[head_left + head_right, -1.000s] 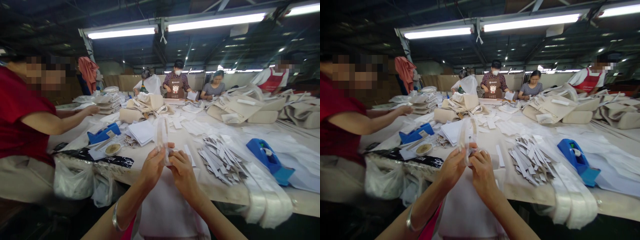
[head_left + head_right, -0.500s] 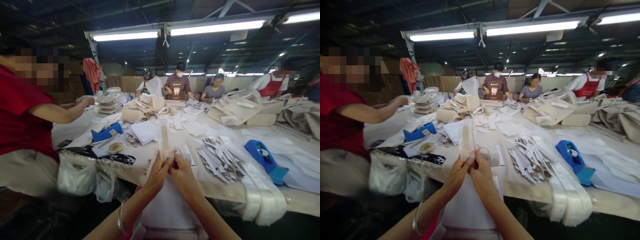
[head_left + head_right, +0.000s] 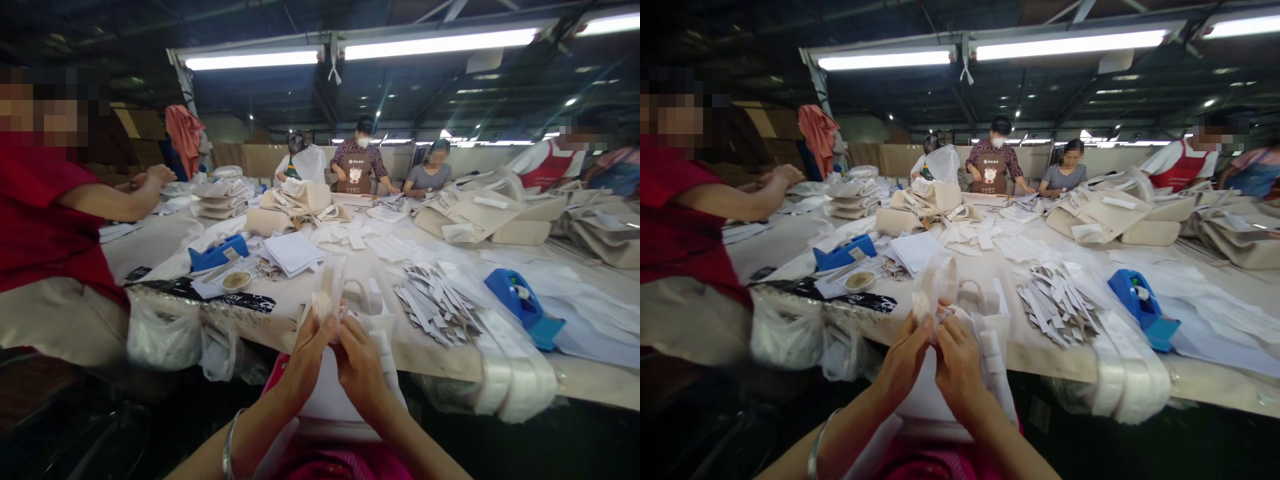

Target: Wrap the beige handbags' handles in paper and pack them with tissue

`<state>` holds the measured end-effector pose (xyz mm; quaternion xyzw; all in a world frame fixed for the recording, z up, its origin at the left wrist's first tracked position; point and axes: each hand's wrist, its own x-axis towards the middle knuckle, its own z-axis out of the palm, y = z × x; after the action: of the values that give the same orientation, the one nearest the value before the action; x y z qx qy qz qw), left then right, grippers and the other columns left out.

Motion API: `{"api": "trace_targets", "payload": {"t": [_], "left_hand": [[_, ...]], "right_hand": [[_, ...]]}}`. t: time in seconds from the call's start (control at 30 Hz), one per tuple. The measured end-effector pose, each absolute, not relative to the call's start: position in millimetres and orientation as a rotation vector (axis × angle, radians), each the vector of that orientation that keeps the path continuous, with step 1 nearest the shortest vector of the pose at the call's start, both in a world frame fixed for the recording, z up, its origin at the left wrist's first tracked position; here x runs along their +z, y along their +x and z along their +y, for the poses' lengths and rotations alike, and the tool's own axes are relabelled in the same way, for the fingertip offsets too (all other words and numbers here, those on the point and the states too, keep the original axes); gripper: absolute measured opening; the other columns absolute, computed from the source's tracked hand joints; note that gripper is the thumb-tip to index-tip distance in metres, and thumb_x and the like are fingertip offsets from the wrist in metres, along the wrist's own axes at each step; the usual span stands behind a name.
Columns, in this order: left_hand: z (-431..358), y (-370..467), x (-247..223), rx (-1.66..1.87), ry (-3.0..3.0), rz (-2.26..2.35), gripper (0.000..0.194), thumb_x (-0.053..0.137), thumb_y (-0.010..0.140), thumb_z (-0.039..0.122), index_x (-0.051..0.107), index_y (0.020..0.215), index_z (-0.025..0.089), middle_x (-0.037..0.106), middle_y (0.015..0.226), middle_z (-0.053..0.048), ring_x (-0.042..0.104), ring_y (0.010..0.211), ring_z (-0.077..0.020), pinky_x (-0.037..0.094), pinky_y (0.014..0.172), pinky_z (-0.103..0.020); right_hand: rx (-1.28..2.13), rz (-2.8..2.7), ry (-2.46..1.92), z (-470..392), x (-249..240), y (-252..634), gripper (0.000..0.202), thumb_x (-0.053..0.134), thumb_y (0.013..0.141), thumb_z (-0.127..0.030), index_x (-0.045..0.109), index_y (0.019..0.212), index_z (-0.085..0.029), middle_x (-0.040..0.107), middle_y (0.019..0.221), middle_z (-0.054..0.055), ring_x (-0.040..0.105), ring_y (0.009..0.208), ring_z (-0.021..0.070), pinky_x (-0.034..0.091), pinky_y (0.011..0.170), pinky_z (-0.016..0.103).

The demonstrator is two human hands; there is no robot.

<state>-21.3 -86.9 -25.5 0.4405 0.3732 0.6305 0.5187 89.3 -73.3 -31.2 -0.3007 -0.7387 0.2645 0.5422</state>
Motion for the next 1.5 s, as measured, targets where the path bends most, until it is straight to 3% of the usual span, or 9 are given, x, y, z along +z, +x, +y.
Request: {"api": "trace_targets", "payload": {"t": [0.2, 0.4, 0.6, 0.73, 0.93, 1.1, 1.27, 1.4, 1.5], "left_hand": [[-102, -21, -29, 1.500, 1.124, 0.951, 0.044, 0.063, 0.088, 0.041, 0.060, 0.127, 0.022, 0.062, 0.129, -0.007, 0.054, 0.122, -0.0269, 0.038, 0.110, -0.038], [-112, -26, -24, 1.395, 1.043, 0.809, 0.033, 0.057, 0.091, 0.043, 0.070, 0.107, 0.018, 0.069, 0.112, -0.009, 0.061, 0.108, -0.0272, 0.046, 0.099, -0.039], [-125, -26, -42, 1.460, 1.241, 1.063, 0.038, 0.054, 0.092, 0.044, 0.066, 0.119, 0.021, 0.063, 0.126, -0.008, 0.053, 0.121, -0.0259, 0.032, 0.112, -0.038], [-124, -27, -44, 1.307, 1.054, 0.944, 0.038, 0.054, 0.091, 0.046, 0.067, 0.113, 0.018, 0.068, 0.107, -0.009, 0.062, 0.103, -0.0263, 0.044, 0.099, -0.041], [-127, -25, -53, 1.376, 1.109, 1.011, 0.034, 0.063, 0.085, 0.045, 0.069, 0.109, 0.020, 0.066, 0.114, -0.009, 0.058, 0.111, -0.0258, 0.043, 0.100, -0.035], [-116, -30, -57, 1.261, 0.982, 0.951, 0.037, 0.056, 0.088, 0.050, 0.067, 0.105, 0.019, 0.067, 0.088, -0.007, 0.061, 0.077, -0.0226, 0.049, 0.072, -0.034], [-104, -36, -71, 1.333, 1.097, 1.053, 0.040, 0.065, 0.083, 0.051, 0.068, 0.108, 0.019, 0.067, 0.099, -0.008, 0.060, 0.094, -0.0234, 0.045, 0.089, -0.033], [-93, -40, -67, 1.228, 1.020, 0.960, 0.052, 0.047, 0.090, 0.060, 0.065, 0.110, 0.015, 0.066, 0.088, -0.007, 0.060, 0.078, -0.0185, 0.048, 0.074, -0.029], [-86, -38, -66, 1.259, 1.022, 0.991, 0.050, 0.055, 0.087, 0.057, 0.065, 0.109, 0.014, 0.066, 0.085, -0.006, 0.061, 0.076, -0.0186, 0.049, 0.073, -0.030]], "right_hand": [[0.968, -1.646, -0.928, -87, -29, 90, 0.019, 0.058, 0.076, -0.013, 0.061, 0.093, -0.021, 0.064, 0.084, 0.002, 0.059, 0.079, 0.0199, 0.051, 0.072, 0.032], [0.551, -1.855, -0.672, -99, -40, 91, 0.015, 0.049, 0.081, -0.010, 0.055, 0.073, -0.022, 0.060, 0.084, 0.006, 0.056, 0.090, 0.0233, 0.048, 0.083, 0.039], [1.016, -1.693, -0.979, -110, -51, 86, 0.012, 0.056, 0.078, -0.014, 0.057, 0.087, -0.022, 0.061, 0.078, 0.002, 0.057, 0.072, 0.0193, 0.051, 0.066, 0.032], [0.646, -1.809, -0.805, -113, -65, 87, 0.009, 0.051, 0.079, -0.013, 0.055, 0.076, -0.021, 0.062, 0.083, 0.007, 0.057, 0.084, 0.0232, 0.049, 0.077, 0.038], [1.198, -1.602, -1.023, -117, -68, 88, 0.009, 0.057, 0.075, -0.016, 0.061, 0.083, -0.018, 0.065, 0.079, 0.005, 0.060, 0.075, 0.0232, 0.051, 0.067, 0.035], [0.879, -1.771, -0.837, -110, -76, 86, 0.016, 0.056, 0.073, -0.013, 0.063, 0.086, -0.020, 0.065, 0.098, 0.009, 0.057, 0.100, 0.0267, 0.046, 0.091, 0.043], [1.331, -1.559, -1.143, -100, -79, 80, 0.011, 0.059, 0.074, -0.019, 0.060, 0.085, -0.017, 0.065, 0.075, 0.005, 0.061, 0.071, 0.0236, 0.052, 0.067, 0.037], [0.958, -1.737, -0.914, -92, -87, 78, 0.029, 0.053, 0.073, -0.013, 0.063, 0.101, -0.015, 0.067, 0.110, 0.013, 0.059, 0.108, 0.0298, 0.047, 0.096, 0.047], [0.843, -1.797, -0.859, -89, -91, 76, 0.043, 0.052, 0.070, -0.008, 0.062, 0.112, -0.017, 0.063, 0.122, 0.014, 0.054, 0.120, 0.0296, 0.041, 0.104, 0.049]]}}
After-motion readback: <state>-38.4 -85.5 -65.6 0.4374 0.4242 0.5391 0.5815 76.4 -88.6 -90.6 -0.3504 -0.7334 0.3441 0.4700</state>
